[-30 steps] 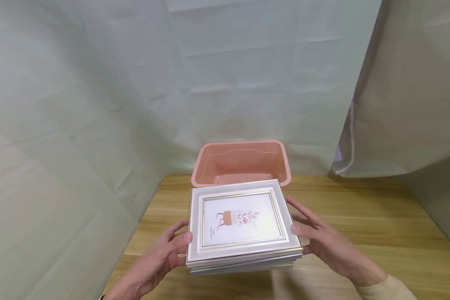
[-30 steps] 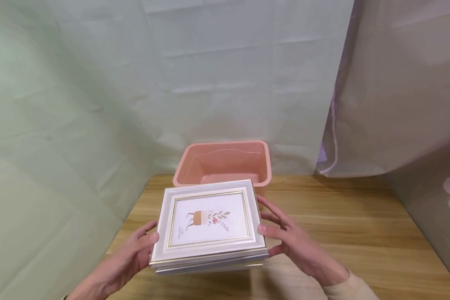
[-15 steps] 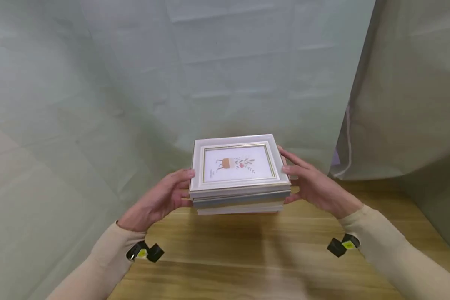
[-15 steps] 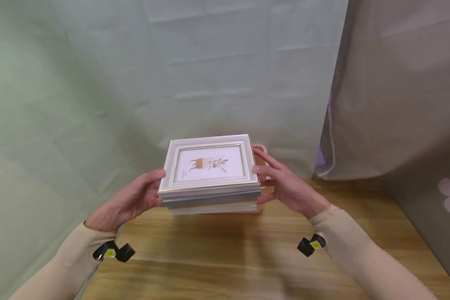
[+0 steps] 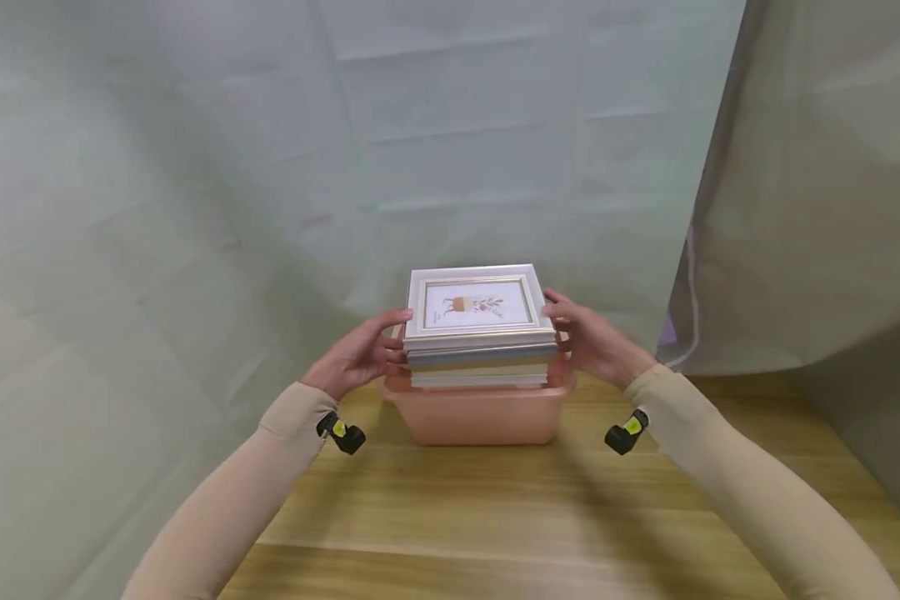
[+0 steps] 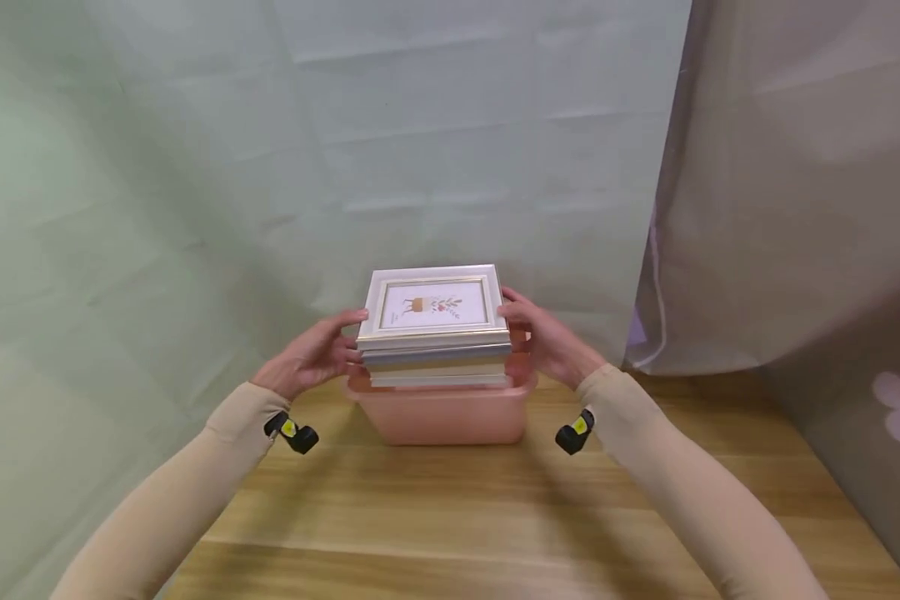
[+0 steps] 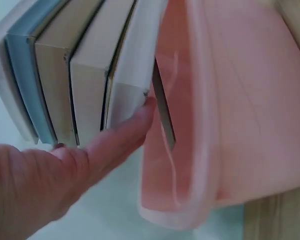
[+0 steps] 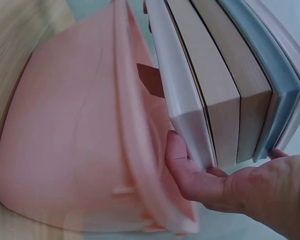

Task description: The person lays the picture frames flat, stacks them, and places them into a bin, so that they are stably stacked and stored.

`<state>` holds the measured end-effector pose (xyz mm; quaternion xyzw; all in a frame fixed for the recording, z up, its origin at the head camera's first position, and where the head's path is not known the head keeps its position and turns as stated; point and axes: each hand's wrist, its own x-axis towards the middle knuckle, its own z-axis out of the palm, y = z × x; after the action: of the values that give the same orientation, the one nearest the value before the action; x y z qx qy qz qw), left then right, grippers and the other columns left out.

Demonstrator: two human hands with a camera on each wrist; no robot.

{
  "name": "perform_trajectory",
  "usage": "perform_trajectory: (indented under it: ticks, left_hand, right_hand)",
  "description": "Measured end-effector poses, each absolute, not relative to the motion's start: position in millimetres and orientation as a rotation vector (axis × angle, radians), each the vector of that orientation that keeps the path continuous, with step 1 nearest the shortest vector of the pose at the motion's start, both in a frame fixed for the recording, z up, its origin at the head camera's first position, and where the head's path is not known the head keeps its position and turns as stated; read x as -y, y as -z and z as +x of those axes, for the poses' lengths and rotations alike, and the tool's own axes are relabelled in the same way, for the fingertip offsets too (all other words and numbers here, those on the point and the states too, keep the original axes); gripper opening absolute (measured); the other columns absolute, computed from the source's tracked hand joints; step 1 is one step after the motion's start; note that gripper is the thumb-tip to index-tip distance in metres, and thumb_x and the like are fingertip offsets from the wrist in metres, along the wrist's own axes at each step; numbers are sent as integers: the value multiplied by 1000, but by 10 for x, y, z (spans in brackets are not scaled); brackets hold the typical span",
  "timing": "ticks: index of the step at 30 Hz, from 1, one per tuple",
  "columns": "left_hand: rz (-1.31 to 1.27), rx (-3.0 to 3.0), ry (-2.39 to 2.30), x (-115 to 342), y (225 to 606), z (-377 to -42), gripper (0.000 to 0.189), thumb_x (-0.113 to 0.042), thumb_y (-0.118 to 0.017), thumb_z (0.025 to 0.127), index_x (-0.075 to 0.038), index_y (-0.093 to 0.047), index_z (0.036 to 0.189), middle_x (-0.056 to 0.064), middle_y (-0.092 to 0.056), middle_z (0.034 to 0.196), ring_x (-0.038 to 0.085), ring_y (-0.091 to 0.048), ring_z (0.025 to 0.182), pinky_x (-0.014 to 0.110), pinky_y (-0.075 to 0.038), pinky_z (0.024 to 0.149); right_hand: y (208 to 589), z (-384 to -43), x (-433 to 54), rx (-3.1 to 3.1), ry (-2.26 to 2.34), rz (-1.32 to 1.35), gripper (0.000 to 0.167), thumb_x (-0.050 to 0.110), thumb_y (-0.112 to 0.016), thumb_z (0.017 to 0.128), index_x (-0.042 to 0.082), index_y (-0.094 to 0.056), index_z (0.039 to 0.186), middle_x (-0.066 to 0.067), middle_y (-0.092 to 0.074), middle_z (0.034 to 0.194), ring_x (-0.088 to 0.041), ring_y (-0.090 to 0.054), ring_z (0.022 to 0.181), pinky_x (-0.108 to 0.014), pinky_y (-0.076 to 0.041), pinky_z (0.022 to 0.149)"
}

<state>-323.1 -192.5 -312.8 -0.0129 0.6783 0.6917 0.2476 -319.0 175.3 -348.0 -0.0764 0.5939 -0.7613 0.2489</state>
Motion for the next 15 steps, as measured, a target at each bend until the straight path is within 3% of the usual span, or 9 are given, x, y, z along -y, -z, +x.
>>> perform_trajectory:
  ticks: [3, 6, 11, 15]
  left_hand:
    - [-18, -1862, -1888, 1918, 3260, -3316, 79, -41, -53, 110, -35, -10, 175, 17, -58, 135, 24, -72, 103, 43, -63, 89]
    - [-6, -1861, -1896, 1925, 3353, -3373, 76, -41, -49, 113, -37, -7, 176, 15, -55, 138, 21, -71, 100, 42, -63, 88]
    - [-59, -1813, -1931, 1938, 3427, -3459, 74, -41, -48, 114, -41, -6, 175, 9, -60, 134, 20, -71, 102, 43, -63, 86]
    - [-116, -1787, -1929, 1883, 3491, -3541, 71, -38, -45, 111, -41, -10, 172, 8, -64, 124, 24, -67, 103, 44, -58, 87]
  right_hand:
    - [3563, -3260, -1701, -1581, 2098, -165, 77, 33, -43, 112, 42, 0, 175, -13, -35, 157, -33, -46, 135, -48, -52, 103]
    - [3624, -3310, -1659, -1569, 2101, -143, 75, 33, -41, 113, 42, -1, 175, -12, -34, 160, -33, -46, 137, -50, -52, 104]
    - [3668, -3413, -1576, -1537, 2110, -87, 74, 31, -43, 112, 41, -7, 175, -11, -40, 159, -32, -46, 137, -47, -45, 105]
    - [3703, -3464, -1517, -1526, 2149, -22, 67, 26, -46, 110, 37, -21, 171, -8, -48, 153, -29, -48, 133, -47, -43, 107]
